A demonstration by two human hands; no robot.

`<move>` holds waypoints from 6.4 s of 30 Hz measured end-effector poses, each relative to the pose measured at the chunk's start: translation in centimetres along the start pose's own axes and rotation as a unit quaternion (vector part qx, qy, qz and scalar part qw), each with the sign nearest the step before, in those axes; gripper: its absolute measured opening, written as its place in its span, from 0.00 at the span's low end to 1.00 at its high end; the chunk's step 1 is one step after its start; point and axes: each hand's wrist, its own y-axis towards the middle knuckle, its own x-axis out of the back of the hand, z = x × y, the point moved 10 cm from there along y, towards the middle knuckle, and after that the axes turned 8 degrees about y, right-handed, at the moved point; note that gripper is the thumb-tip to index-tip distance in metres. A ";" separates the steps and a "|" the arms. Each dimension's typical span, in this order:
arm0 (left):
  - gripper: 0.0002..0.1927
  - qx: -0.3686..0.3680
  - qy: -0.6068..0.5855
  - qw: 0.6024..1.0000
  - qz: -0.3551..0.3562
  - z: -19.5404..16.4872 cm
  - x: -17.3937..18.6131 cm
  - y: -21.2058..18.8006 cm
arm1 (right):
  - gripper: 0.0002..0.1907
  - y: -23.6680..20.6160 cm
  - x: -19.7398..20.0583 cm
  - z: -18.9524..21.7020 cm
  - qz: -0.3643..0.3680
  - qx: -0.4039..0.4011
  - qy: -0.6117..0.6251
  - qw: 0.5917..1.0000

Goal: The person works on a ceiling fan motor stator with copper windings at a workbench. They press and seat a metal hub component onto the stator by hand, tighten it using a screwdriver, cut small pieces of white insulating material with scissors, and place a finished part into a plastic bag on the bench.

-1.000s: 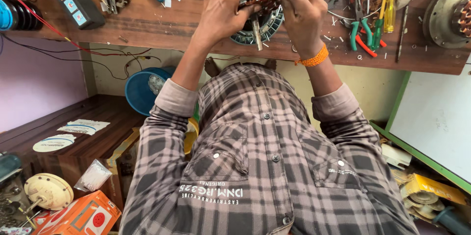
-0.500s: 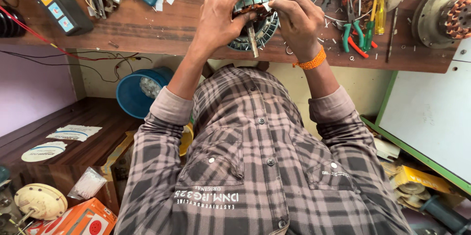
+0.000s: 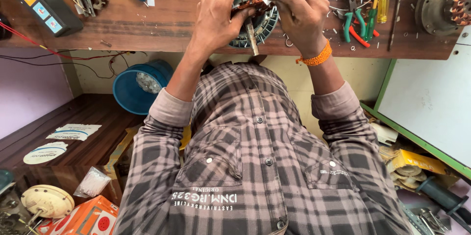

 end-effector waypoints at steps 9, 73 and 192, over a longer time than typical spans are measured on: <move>0.25 0.009 -0.042 0.999 -0.007 0.0 0.0 0.0 | 0.07 0.5 -0.7 0.2 0.065 -0.002 -0.020 0.998; 0.17 -0.031 0.051 0.997 0.042 0.3 -0.4 -0.2 | 0.17 0.5 -3.2 5.9 0.151 0.029 -0.208 0.966; 0.23 -0.219 -0.019 0.956 -0.195 -0.2 -1.6 -7.7 | 0.23 -4.6 -2.3 4.9 0.067 -0.148 -0.042 0.986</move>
